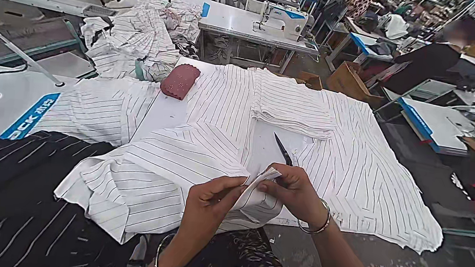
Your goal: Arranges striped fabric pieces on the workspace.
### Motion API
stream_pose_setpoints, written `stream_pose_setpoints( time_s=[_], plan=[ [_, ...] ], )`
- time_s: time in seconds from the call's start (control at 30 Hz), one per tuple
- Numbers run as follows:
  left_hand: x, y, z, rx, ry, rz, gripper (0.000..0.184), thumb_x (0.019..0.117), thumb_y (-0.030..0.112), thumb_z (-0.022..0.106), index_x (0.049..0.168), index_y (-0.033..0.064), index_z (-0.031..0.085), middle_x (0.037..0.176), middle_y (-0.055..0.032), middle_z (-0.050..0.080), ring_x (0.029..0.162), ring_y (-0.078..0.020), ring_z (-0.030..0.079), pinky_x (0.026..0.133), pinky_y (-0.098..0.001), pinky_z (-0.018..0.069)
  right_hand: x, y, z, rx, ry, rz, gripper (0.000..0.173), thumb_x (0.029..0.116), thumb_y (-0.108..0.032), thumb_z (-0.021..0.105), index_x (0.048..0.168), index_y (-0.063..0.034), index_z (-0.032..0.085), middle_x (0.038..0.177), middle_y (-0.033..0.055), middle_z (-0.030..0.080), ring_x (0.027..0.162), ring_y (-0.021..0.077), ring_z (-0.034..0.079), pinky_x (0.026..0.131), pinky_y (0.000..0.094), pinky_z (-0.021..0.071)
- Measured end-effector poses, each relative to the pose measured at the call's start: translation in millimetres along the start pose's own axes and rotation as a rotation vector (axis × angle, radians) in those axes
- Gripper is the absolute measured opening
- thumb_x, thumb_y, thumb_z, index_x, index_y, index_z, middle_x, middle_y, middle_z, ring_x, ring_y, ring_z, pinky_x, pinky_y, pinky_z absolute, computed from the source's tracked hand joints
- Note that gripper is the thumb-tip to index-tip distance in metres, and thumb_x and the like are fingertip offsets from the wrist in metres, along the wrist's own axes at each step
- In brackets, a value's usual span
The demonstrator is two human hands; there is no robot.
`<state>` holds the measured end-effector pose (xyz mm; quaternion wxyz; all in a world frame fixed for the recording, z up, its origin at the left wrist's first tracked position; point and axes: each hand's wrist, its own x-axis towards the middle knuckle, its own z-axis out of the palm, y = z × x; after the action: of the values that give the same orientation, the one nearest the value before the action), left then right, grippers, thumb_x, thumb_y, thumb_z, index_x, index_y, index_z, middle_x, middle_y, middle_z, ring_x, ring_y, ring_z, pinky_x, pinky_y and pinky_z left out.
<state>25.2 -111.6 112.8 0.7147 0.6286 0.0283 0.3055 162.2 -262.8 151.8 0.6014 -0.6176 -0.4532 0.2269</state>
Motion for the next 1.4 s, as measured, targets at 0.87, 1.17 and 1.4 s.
stream_pose_setpoints(
  time_s=[0.87,1.17,1.4],
  plan=[
    [13,-2,19,0.283,-0.034,0.199,0.012,0.0953,0.016,0.069,0.101,0.0082,0.075,0.095,0.0064,0.074,0.092,0.0048,0.068,0.085,-0.013,0.0562,-21,3,-44,-0.222,-0.074,0.164,0.017,0.0896,-0.02,0.077,0.089,-0.0058,0.069,0.076,-0.0104,0.068,0.071,-0.0112,0.06,0.067,0.0082,0.0482],
    [32,-21,39,0.402,-0.07,0.253,0.014,0.0936,0.016,0.07,0.099,0.0044,0.077,0.087,-0.0008,0.07,0.087,0.0045,0.064,0.081,-0.0083,0.0511,-32,-24,-57,-0.782,0.257,-0.205,0.021,0.0985,-0.02,0.067,0.111,-0.0048,0.075,0.115,0.0101,0.072,0.081,0.0028,0.064,0.068,0.0129,0.0509],
    [25,-22,41,0.425,-0.024,0.34,0.014,0.0937,0.017,0.072,0.094,0.0043,0.066,0.089,-0.0016,0.072,0.092,0.0029,0.067,0.086,-0.011,0.0527,-10,-30,-23,-0.99,-0.046,-0.288,0.025,0.0989,-0.019,0.063,0.116,-0.0061,0.075,0.103,0.0086,0.077,0.096,0.0179,0.074,0.083,0.0241,0.0578]
  ],
)
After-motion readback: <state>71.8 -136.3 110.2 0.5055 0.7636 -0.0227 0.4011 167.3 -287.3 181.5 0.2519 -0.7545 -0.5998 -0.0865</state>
